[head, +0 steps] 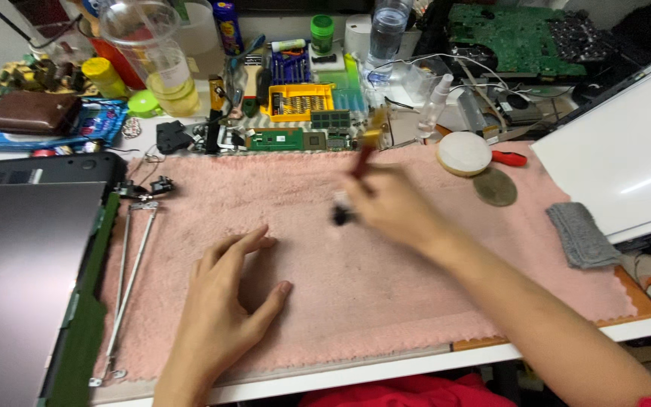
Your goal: The person cleans a flat transparent component by hand using a brush, a small round pad, and a gray cloth.
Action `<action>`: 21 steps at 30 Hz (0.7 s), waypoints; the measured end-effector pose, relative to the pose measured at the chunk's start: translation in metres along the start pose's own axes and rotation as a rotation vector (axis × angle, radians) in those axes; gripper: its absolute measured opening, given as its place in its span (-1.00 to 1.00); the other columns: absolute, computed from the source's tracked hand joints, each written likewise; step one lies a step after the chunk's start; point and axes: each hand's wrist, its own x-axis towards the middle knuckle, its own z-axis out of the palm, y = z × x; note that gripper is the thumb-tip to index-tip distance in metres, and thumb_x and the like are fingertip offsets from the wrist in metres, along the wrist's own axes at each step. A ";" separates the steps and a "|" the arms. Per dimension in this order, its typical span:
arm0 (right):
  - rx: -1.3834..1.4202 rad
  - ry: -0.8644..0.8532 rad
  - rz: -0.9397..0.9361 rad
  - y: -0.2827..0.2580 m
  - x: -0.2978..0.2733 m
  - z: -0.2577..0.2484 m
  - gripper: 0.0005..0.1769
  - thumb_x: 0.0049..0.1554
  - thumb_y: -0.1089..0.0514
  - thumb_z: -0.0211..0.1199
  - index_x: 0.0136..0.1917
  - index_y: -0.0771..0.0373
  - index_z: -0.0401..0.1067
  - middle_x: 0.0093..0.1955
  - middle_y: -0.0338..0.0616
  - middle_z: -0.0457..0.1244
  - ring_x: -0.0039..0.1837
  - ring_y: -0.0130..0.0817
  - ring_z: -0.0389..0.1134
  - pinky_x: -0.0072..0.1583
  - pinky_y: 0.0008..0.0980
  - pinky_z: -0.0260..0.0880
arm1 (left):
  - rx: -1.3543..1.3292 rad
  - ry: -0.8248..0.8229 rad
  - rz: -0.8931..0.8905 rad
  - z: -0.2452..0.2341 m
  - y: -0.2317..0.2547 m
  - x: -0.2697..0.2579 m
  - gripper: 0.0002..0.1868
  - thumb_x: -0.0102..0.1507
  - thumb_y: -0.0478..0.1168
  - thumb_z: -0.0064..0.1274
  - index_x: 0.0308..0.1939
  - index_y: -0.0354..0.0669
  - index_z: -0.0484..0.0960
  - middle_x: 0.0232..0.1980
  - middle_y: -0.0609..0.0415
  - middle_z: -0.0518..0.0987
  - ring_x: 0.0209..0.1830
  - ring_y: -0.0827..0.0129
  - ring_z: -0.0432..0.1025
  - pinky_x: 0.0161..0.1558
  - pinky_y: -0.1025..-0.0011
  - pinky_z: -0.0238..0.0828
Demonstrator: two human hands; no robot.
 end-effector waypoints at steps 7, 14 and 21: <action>0.072 -0.030 -0.453 -0.041 0.033 0.053 -0.60 0.52 -0.05 0.06 -0.11 0.19 0.36 -0.22 -0.09 0.40 -0.13 -0.12 0.45 0.07 -0.15 0.35 | 0.056 0.024 0.104 -0.001 0.000 -0.001 -0.55 0.34 0.07 0.31 0.29 0.16 0.82 0.45 0.27 0.74 0.53 0.11 0.45 0.40 0.04 0.31; -0.007 -0.140 0.015 0.023 -0.013 -0.040 -0.43 0.58 -0.14 -0.09 -0.11 0.16 0.51 -0.14 -0.11 0.50 -0.14 -0.36 0.58 -0.05 -0.47 0.70 | 0.078 0.045 0.089 0.009 -0.012 -0.002 -0.60 0.30 0.12 0.31 0.19 0.25 0.89 0.41 0.33 0.76 0.52 0.14 0.43 0.42 0.02 0.32; -0.257 0.304 -0.002 0.143 -0.048 -0.133 -0.57 0.55 -0.01 0.10 -0.01 0.23 0.64 -0.03 -0.16 0.51 -0.07 -0.31 0.52 0.08 -0.29 0.49 | 0.117 0.060 0.116 0.014 -0.019 -0.004 -0.60 0.28 0.14 0.31 0.17 0.31 0.89 0.42 0.36 0.75 0.53 0.18 0.44 0.46 0.05 0.32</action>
